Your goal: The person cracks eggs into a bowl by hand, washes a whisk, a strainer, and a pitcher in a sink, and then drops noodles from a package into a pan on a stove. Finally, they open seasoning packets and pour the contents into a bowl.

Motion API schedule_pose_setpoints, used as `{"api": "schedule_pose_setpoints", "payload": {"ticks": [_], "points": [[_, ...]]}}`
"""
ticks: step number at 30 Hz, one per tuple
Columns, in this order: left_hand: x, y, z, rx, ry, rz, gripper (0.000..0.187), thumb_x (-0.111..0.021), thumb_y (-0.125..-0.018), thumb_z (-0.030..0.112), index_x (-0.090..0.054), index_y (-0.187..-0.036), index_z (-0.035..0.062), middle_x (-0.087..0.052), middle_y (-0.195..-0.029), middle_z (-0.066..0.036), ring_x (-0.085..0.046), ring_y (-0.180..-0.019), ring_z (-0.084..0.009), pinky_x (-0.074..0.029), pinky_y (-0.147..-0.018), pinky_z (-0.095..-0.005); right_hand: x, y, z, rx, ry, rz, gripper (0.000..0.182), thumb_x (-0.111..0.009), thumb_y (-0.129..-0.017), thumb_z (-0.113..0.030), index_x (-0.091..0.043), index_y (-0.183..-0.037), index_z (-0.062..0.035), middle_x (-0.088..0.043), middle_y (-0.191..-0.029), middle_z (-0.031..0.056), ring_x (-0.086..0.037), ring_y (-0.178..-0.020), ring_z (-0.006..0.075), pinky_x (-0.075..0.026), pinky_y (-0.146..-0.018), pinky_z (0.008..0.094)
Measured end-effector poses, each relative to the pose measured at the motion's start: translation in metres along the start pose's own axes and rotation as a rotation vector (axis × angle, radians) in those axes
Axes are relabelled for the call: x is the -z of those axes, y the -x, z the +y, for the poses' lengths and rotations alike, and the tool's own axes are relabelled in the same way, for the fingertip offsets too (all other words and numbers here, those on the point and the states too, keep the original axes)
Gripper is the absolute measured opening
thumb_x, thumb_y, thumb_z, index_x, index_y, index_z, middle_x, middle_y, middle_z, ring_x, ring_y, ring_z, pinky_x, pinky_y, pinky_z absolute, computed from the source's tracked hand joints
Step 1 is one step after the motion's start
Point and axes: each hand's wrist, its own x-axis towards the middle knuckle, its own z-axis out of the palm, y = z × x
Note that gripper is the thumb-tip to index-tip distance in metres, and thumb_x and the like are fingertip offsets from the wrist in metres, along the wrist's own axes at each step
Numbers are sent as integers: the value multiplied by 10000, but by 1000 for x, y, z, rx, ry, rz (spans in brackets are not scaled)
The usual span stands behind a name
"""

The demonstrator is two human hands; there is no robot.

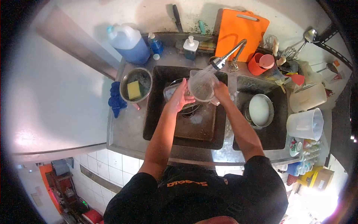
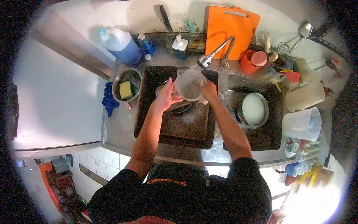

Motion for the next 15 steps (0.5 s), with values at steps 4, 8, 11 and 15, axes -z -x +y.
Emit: {"api": "schedule_pose_setpoints", "payload": {"ticks": [4, 8, 11, 15], "points": [[11, -7, 2, -208, -341, 118, 763, -403, -847, 659, -380, -1371, 105, -463, -1321, -83, -486, -1039, -244, -390, -930, -432, -47, -2, 27, -31, -435, 499, 286, -499, -775, -170, -623, -1000, -45, -637, -936, 195, -611, -881, 380, -484, -768, 430], [34, 15, 10, -240, -231, 211, 725, -390, -866, 631, -425, -1333, 78, -448, -1341, -100, -459, -1142, -279, -328, -983, -453, -33, 3, 23, 41, -340, -34, 233, -530, -759, -123, -664, -934, -46, -656, -853, 149, -635, -765, 258, -491, -711, 348], [44, 18, -4, -268, -262, 198, 746, -368, -869, 633, -413, -1335, 52, -431, -1354, -134, -410, -1217, -316, -301, -1001, -462, -52, -12, 23, 344, -445, 170, 298, -596, -729, -104, -664, -1016, -59, -660, -770, 92, -595, -627, 167, -491, -631, 331], [55, 33, -11, -343, -370, 98, 747, -414, -871, 591, -347, -1370, 39, -382, -1391, -146, -361, -1271, -303, -262, -1036, -458, -10, -10, 2, -108, -767, -296, 262, -658, -697, -120, -690, -949, -57, -647, -765, 20, -580, -675, 136, -500, -612, 310]]}}
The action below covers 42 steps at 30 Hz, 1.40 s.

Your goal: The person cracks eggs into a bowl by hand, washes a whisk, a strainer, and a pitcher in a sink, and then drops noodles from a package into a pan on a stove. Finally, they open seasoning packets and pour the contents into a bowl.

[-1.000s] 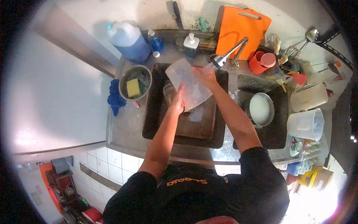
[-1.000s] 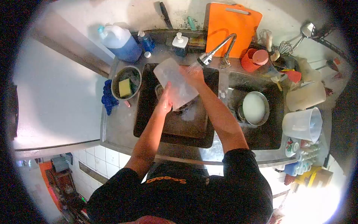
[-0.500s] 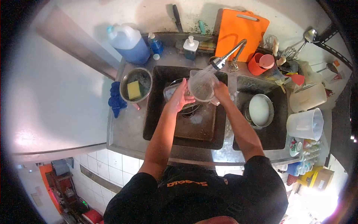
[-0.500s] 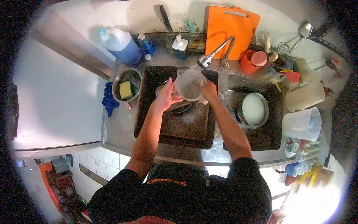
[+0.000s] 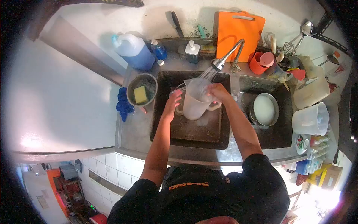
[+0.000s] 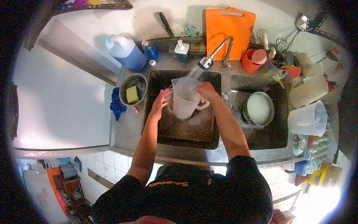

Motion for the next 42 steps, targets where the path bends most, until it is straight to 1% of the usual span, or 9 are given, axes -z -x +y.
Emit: {"api": "schedule_pose_setpoints", "payload": {"ticks": [7, 13, 19, 22, 25, 27, 31, 37, 42], "points": [[-16, -6, -2, -139, 93, -337, 918, -764, -699, 375, -256, -1400, 71, -427, -1327, -90, -395, -1233, -216, -310, -1027, -379, -2, -50, -27, 151, 224, -475, 308, -674, -737, -179, -659, -996, -12, -656, -815, 47, -575, -691, 119, -490, -602, 288], [-37, -51, 2, 335, 204, 29, 850, -749, -706, 413, -321, -1356, 73, -466, -1257, -143, -464, -1155, -244, -419, -913, -409, -36, -37, -8, 305, -168, 176, 429, -568, -874, -360, -583, -1142, -25, -628, -1042, 87, -574, -965, 179, -453, -855, 332], [-81, -40, 17, -85, -531, 271, 878, -722, -707, 462, -304, -1354, 40, -444, -1223, -212, -444, -1145, -320, -359, -965, -435, -47, 18, 15, 422, -678, 205, 610, -473, -905, -492, -401, -1325, -56, -497, -1258, 93, -487, -1125, 205, -379, -965, 357], [-84, -31, 14, -414, -903, 285, 868, -703, -711, 511, -341, -1327, 18, -380, -1268, -248, -461, -1111, -361, -417, -889, -466, -26, 24, 26, 112, -991, -241, 654, -364, -905, -584, -431, -1306, -73, -507, -1254, 106, -506, -1103, 242, -396, -953, 373], [-84, -44, 15, -336, -538, 405, 952, -727, -672, 520, -289, -1358, 26, -403, -1253, -232, -436, -1139, -374, -362, -943, -489, -40, -15, 71, 157, -1033, -234, 670, -379, -900, -583, -400, -1336, -74, -499, -1261, 122, -493, -1119, 249, -389, -963, 375], [-80, -36, 38, 309, 50, 343, 977, -728, -669, 542, -275, -1359, 19, -391, -1277, -224, -453, -1131, -353, -407, -898, -486, -48, -10, 61, 169, -987, -158, 640, -375, -909, -565, -429, -1307, -66, -516, -1241, 117, -504, -1104, 250, -395, -952, 385], [-63, -25, 51, 110, 163, -96, 1035, -751, -692, 462, -169, -1376, -53, -342, -1338, -222, -400, -1208, -332, -369, -977, -430, -47, -18, 54, 88, -899, -149, 578, -356, -931, -513, -482, -1249, -47, -550, -1188, 125, -522, -1076, 262, -403, -932, 408], [-80, -12, -18, -601, -666, 141, 1101, -789, -651, 332, -83, -1399, -58, -185, -1434, -250, -208, -1329, -389, -217, -1073, -441, -38, -12, 48, 142, -980, 87, 686, -336, -900, -577, -509, -1174, 27, -565, -1138, 173, -550, -993, 307, -430, -884, 413], [-80, 16, -6, -656, -915, 80, 1163, -815, -601, 282, -40, -1408, -36, -137, -1446, -271, -179, -1333, -420, -240, -1056, -478, -19, -12, 28, 130, -993, -262, 760, -293, -883, -636, -511, -1177, 31, -562, -1127, 169, -530, -1036, 277, -403, -917, 413]]}}
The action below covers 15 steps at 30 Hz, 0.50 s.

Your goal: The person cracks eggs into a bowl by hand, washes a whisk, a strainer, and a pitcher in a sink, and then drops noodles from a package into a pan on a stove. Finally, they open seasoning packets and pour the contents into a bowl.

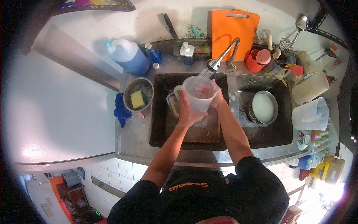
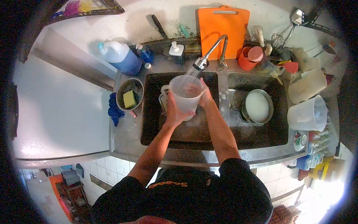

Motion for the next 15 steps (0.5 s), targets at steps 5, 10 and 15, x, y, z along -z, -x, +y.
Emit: {"api": "schedule_pose_setpoints", "payload": {"ticks": [5, 10, 15], "points": [[-4, -28, 8, 192, -70, 385, 1117, -822, -573, 236, -101, -1386, -25, -187, -1408, -285, -230, -1303, -421, -240, -1045, -511, -44, -3, 6, 407, -7, 109, 718, -296, -905, -605, -483, -1223, 10, -498, -1252, 160, -458, -1158, 265, -342, -975, 471], [-10, -2, -11, -16, -314, 406, 1047, -765, -676, 366, -98, -1412, 36, -197, -1395, -297, -236, -1277, -463, -227, -1025, -568, -28, -8, -5, 307, 261, 95, 309, -525, -845, -110, -544, -1112, 45, -618, -1042, 159, -628, -893, 264, -524, -767, 385], [-7, 11, -17, -69, -505, 361, 976, -762, -674, 309, -153, -1407, 98, -271, -1343, -287, -291, -1220, -490, -248, -962, -649, -30, 2, -8, 423, 813, 288, 225, -588, -786, -103, -632, -967, 22, -661, -852, 99, -637, -709, 166, -519, -620, 306]]}}
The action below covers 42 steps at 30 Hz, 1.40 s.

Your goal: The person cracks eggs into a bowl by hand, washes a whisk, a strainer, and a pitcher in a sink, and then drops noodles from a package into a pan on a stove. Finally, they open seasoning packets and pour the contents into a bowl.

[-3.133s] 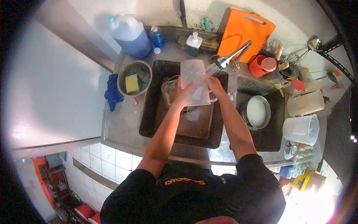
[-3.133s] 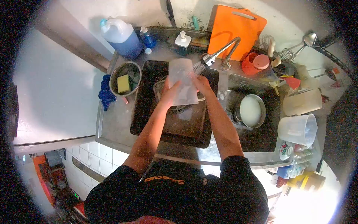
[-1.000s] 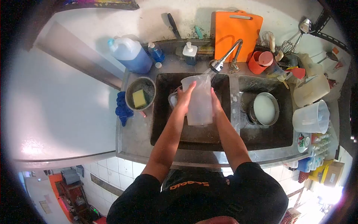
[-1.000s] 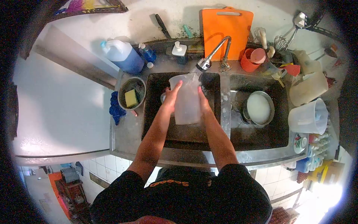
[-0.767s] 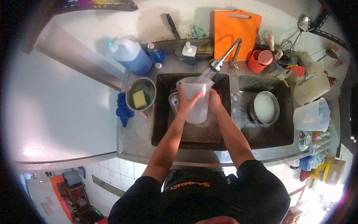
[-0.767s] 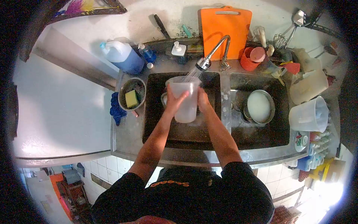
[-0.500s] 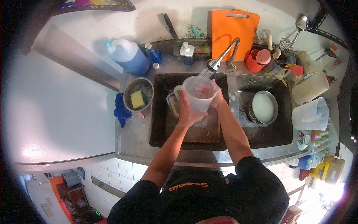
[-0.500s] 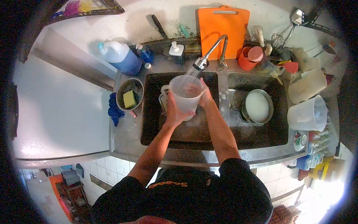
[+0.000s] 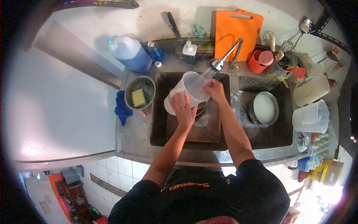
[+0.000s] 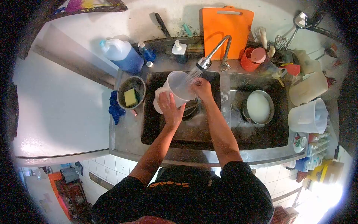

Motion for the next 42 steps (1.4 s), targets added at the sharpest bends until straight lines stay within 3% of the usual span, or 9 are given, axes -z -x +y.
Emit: {"api": "schedule_pose_setpoints", "payload": {"ticks": [1, 7, 13, 15, 19, 22, 25, 31, 42], "points": [[0, -1, -2, 3, 0, -2, 976, -762, -674, 309, -153, -1407, 98, -271, -1343, -287, -291, -1220, -490, -248, -962, -649, 2, 1, -6, 34, 282, 28, 190, -618, -767, -108, -657, -903, 18, -667, -764, 70, -625, -647, 123, -505, -579, 275], [9, -9, -9, -60, 13, -14, 974, -775, -654, 270, -169, -1402, 119, -315, -1319, -274, -336, -1173, -496, -268, -931, -669, 0, -5, 3, 98, 358, 186, 156, -643, -761, -137, -655, -782, 16, -606, -584, 18, -558, -562, 62, -456, -532, 240], [8, -6, -16, -180, -65, -63, 953, -762, -684, 303, -173, -1400, 81, -277, -1344, -298, -269, -1248, -491, -211, -987, -660, 2, 1, -14, 204, 386, 55, 183, -621, -774, -152, -619, -731, 27, -560, -550, 51, -511, -517, 71, -428, -486, 276], [12, -12, -14, -110, 32, -23, 997, -792, -620, 241, -180, -1401, 146, -314, -1315, -257, -352, -1147, -493, -283, -902, -687, 7, -5, -8, 214, 384, 29, 157, -631, -772, -135, -630, -753, 21, -570, -574, 35, -515, -526, 66, -428, -489, 259], [12, -10, -13, -122, 48, -19, 979, -789, -622, 231, -196, -1398, 159, -306, -1320, -249, -364, -1129, -490, -281, -895, -694, 12, -9, 4, 271, 299, -64, 119, -629, -776, -94, -634, -804, 22, -576, -603, 22, -519, -534, 67, -427, -482, 246], [13, -9, -10, -171, 18, -44, 960, -780, -628, 228, -208, -1398, 179, -305, -1321, -242, -373, -1113, -481, -282, -884, -702, 16, -12, 3, 158, 423, -84, 115, -618, -777, -80, -628, -822, 25, -578, -610, 24, -530, -531, 80, -432, -478, 256], [15, -12, -12, -180, -2, -104, 971, -792, -634, 266, -192, -1389, 155, -291, -1331, -283, -318, -1198, -492, -248, -925, -694, 13, -10, -4, 96, 307, -37, 148, -647, -722, -134, -625, -746, 10, -573, -560, 56, -557, -538, 104, -452, -514, 289], [20, -18, -10, -283, -58, -113, 953, -788, -627, 244, -215, -1389, 214, -282, -1348, -237, -361, -1126, -474, -275, -892, -697, 18, -13, 0, 298, 560, -53, 170, -652, -711, -140, -627, -761, 20, -588, -573, 97, -582, -501, 144, -461, -503, 299], [18, -15, -13, -281, -10, -96, 971, -779, -648, 232, -182, -1413, 256, -264, -1365, -216, -343, -1140, -468, -289, -880, -683, 14, -4, -13, 223, 443, -114, 152, -609, -769, -129, -618, -754, 22, -579, -565, 58, -557, -498, 114, -451, -491, 292]]}}
